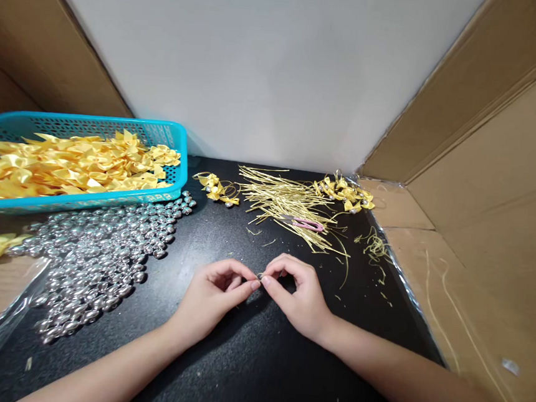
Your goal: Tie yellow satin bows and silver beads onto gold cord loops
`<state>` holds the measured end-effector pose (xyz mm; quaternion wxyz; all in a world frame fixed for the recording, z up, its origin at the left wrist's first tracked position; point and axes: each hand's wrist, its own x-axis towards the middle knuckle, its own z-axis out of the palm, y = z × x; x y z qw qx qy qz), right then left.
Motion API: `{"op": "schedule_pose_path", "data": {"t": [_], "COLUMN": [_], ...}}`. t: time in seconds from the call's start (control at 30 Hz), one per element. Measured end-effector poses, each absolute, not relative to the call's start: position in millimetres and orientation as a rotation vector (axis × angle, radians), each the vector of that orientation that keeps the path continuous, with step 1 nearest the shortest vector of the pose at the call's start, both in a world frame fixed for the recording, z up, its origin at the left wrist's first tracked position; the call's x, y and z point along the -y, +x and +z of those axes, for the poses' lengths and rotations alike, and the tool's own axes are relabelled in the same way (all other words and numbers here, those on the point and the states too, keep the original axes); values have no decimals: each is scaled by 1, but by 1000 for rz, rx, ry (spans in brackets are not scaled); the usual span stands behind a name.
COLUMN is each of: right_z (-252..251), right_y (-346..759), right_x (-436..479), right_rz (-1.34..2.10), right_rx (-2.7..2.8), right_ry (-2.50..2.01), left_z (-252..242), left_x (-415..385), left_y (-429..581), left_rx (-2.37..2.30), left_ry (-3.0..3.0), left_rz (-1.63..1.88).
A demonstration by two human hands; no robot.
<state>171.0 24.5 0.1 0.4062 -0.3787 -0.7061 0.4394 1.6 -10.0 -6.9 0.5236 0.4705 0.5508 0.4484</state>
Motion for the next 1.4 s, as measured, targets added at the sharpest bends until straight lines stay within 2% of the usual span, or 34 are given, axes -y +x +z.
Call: {"op": "schedule_pose_path", "data": {"t": [0.5,0.97,1.4], "right_z": [0,3,-4], "right_y": [171,174,172], "right_x": [-24,-13,-11], "right_rz": [1072,688,891], "right_rx": [1802,1840,1926], "right_ry": [-965,-882,-795], "left_z": [-9,-5,-4], "left_x": [12,23,24], "left_y": [3,4,4], "left_rx": [-1032,-1553,-1577], "left_ry": [1072,1753,1878], "left_rz": [1065,1299,1312]}}
